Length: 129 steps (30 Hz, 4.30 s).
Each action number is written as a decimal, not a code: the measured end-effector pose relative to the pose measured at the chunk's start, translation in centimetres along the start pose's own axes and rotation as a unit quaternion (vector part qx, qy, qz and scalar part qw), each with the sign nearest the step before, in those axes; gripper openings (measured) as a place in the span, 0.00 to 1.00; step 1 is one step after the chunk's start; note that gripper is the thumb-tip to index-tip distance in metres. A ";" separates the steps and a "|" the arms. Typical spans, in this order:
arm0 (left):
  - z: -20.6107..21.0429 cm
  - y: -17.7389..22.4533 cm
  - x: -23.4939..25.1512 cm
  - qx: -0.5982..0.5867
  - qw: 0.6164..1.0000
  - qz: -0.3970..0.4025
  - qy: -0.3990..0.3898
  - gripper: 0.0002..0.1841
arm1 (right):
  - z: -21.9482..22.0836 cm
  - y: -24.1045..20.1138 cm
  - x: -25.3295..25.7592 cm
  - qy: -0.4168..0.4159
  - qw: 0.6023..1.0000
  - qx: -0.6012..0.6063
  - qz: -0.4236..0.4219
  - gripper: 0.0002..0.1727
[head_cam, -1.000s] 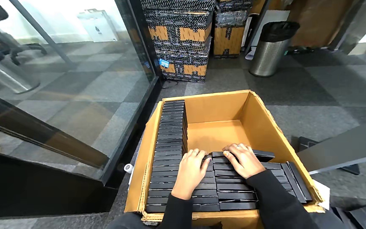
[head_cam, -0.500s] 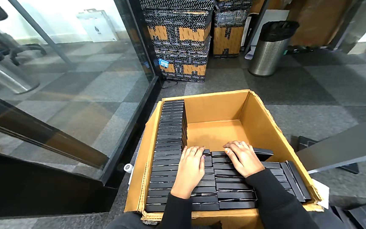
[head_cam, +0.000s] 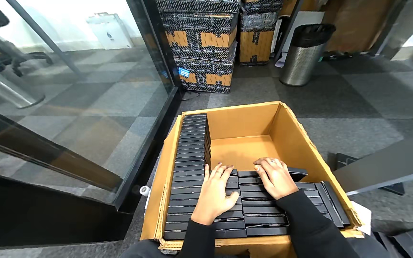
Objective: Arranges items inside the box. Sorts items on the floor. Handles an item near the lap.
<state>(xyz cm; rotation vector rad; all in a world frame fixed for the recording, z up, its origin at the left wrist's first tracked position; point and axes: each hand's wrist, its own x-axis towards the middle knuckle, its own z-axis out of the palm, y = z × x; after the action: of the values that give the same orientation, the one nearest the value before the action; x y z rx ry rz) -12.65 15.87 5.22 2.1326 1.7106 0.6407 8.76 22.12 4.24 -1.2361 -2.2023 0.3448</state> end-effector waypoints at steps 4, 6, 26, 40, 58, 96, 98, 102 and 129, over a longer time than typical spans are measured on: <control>-0.6 -0.3 -0.2 0.008 0.999 0.012 -0.046 0.45 | 0.1 0.0 0.0 -0.002 1.000 0.002 -0.001 0.23; -1.7 -0.5 -0.2 0.008 0.994 0.014 -0.111 0.51 | 0.1 0.0 0.1 -0.003 1.000 0.005 -0.001 0.22; -6.0 -2.1 4.2 0.001 0.972 0.032 -0.233 0.48 | 0.0 -0.8 0.1 -0.015 0.999 0.045 0.009 0.19; -6.6 -1.8 4.3 0.048 0.962 0.039 -0.267 0.47 | 0.0 -0.8 0.2 -0.017 0.999 0.048 0.010 0.20; -3.5 -1.0 2.5 0.230 0.955 0.122 -0.140 0.57 | 0.1 -0.7 0.2 -0.025 0.999 0.043 0.015 0.19; -2.1 0.1 1.8 0.106 0.991 0.000 -0.081 0.31 | -1.2 -1.1 0.6 -0.100 0.983 -0.010 0.156 0.20; -1.8 0.3 1.9 0.112 0.991 -0.005 -0.077 0.29 | -1.4 -1.4 0.6 -0.098 0.978 -0.010 0.185 0.19; -1.0 0.4 2.1 0.116 0.992 -0.008 -0.041 0.25 | -1.8 -1.7 0.7 -0.067 0.962 -0.004 0.266 0.22; 6.1 13.8 -6.9 -0.120 0.958 0.087 0.244 0.22 | -4.2 -2.6 -3.3 0.279 0.946 0.157 0.046 0.14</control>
<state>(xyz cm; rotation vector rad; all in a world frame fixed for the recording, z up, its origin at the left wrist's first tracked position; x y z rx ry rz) 0.75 6.16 6.30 2.0768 1.5645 1.4475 10.78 17.72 7.65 -1.0944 -1.5450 0.3191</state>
